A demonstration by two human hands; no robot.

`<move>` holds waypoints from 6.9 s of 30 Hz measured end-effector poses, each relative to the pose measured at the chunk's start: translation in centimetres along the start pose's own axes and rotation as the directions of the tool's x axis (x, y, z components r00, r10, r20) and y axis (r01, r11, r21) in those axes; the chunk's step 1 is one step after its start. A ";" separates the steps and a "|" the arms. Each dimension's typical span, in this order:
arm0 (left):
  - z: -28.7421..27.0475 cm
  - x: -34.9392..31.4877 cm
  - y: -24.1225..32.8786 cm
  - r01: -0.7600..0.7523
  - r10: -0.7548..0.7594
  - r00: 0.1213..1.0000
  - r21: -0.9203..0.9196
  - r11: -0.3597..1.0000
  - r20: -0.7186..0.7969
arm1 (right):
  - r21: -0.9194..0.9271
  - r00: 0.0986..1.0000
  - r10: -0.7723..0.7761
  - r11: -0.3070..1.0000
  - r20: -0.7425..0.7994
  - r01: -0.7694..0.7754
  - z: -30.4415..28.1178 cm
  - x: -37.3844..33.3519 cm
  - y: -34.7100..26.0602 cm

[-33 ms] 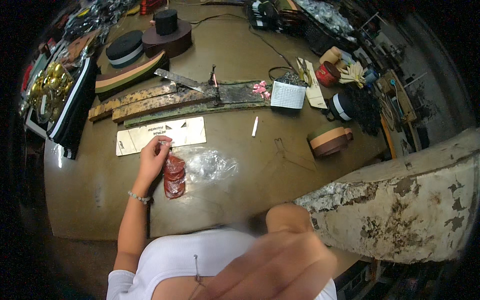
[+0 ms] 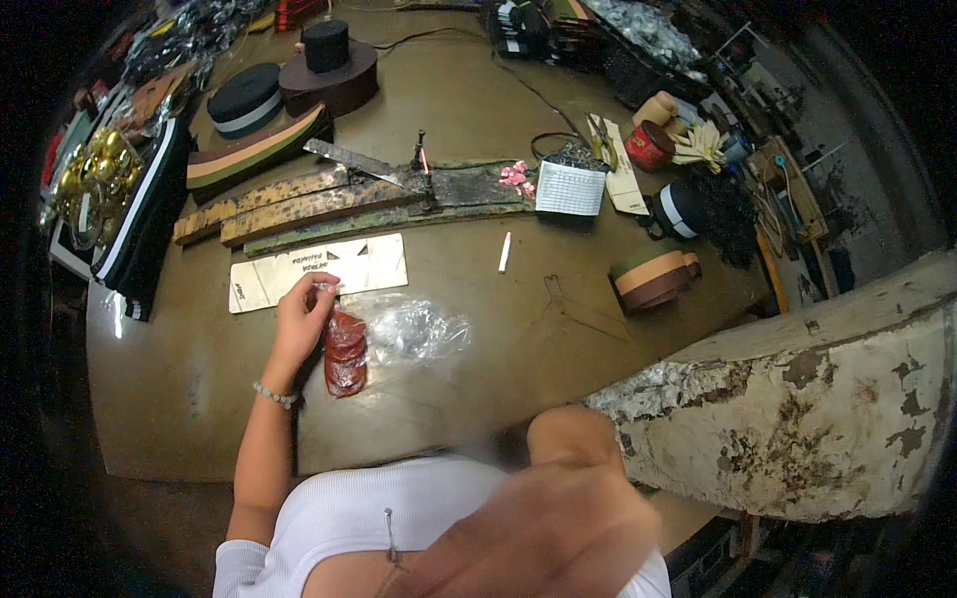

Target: The person measures and marks a multi-colored fabric strip using a paper template and a white marker, then wraps the strip around a hat base to form a band. They handle a blue ribbon and other materials on the table while working.

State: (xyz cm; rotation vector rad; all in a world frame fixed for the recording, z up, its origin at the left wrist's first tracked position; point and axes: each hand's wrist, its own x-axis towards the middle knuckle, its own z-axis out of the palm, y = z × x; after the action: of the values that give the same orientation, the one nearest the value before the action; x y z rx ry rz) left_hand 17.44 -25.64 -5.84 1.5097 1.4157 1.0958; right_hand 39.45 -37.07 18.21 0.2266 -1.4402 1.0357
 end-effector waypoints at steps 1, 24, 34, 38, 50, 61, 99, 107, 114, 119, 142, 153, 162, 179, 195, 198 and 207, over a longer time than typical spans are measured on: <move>0.0 0.0 0.1 0.000 0.000 1.000 0.010 1.000 -0.001 | 0.028 0.991 0.129 0.991 0.017 -0.130 -0.1 0.0 -0.6; 0.4 -0.4 1.1 -0.044 0.041 0.999 -0.079 0.996 -0.033 | -0.697 0.594 0.786 0.328 -0.174 -0.638 -13.1 -10.4 7.8; 1.2 -1.0 1.6 -0.093 0.106 0.993 -0.220 0.971 0.051 | -0.833 0.733 0.679 0.384 -0.037 -0.398 -10.7 -2.1 5.8; 1.1 -1.1 1.9 -0.176 0.178 0.981 -0.032 0.984 0.080 | -0.931 0.775 0.627 0.230 -0.079 -0.282 -13.3 0.9 2.1; 1.0 -0.6 2.5 -0.185 0.176 0.979 0.085 0.979 0.102 | -0.733 0.810 -0.328 -0.350 -0.487 -0.583 -29.6 3.8 -14.6; 0.7 -0.1 1.6 -0.101 0.095 0.987 0.041 0.994 0.128 | -0.440 0.432 -0.737 -0.203 -0.520 -0.875 -53.5 -7.3 -21.3; 0.2 -5.8 28.4 -0.403 0.828 0.529 -0.914 0.052 -0.186 | -0.862 0.719 -0.513 0.089 -0.469 -0.499 -29.2 -2.9 -4.3; -6.5 -8.7 27.3 -0.219 0.953 0.233 -0.945 0.245 0.193 | -0.724 0.717 0.165 0.030 -0.677 -0.690 -15.3 -16.5 6.5; -11.4 -10.1 22.3 -0.009 0.942 -0.334 -0.999 0.035 0.036 | -0.819 0.770 0.292 -0.098 -0.567 -0.566 -13.1 -21.0 8.6; -6.2 -8.5 14.7 -0.005 0.828 0.103 -0.832 0.554 0.551 | -0.831 0.745 0.376 -0.164 -0.551 -0.532 -13.5 -20.4 8.5; 6.1 -5.8 5.4 0.398 -0.102 0.737 -0.307 0.865 0.668 | -0.809 0.708 0.532 0.070 -0.464 -0.583 -9.0 -20.6 10.1; 5.9 -5.7 5.8 0.474 -0.172 0.732 -0.312 0.824 0.659 | -0.768 0.786 -0.199 -0.174 -0.586 -0.617 -15.7 -16.2 3.4; 5.6 -6.5 6.3 0.508 -0.137 0.710 -0.368 0.779 0.691 | 0.092 -0.060 -0.545 -0.032 -0.837 -0.995 -31.6 -16.0 -9.1; 5.7 -5.5 5.4 0.438 -0.147 0.725 -0.286 0.853 0.673 | -0.192 0.240 -0.291 -0.185 -0.926 -0.964 -39.7 -17.8 -13.7; 2.9 -6.1 5.9 0.327 0.073 0.795 -0.527 0.785 0.602 | -0.933 0.903 -0.251 -0.005 -0.348 -0.361 -19.0 -9.3 -2.4; 1.2 -7.5 5.7 0.367 0.165 0.820 -0.725 0.582 0.548 | -0.980 0.970 0.232 0.194 0.077 0.032 -11.2 -12.2 3.4; 0.3 -10.8 4.1 0.455 -0.309 0.876 -0.421 0.785 0.370 | -0.803 0.785 0.298 0.088 -0.543 -0.589 -17.2 -14.3 8.1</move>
State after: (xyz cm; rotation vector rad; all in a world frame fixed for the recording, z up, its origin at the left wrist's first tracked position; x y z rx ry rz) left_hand 18.92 -36.71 -2.93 0.9016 1.0668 0.8556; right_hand 48.62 -26.88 -1.24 -1.3616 -1.6872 0.3772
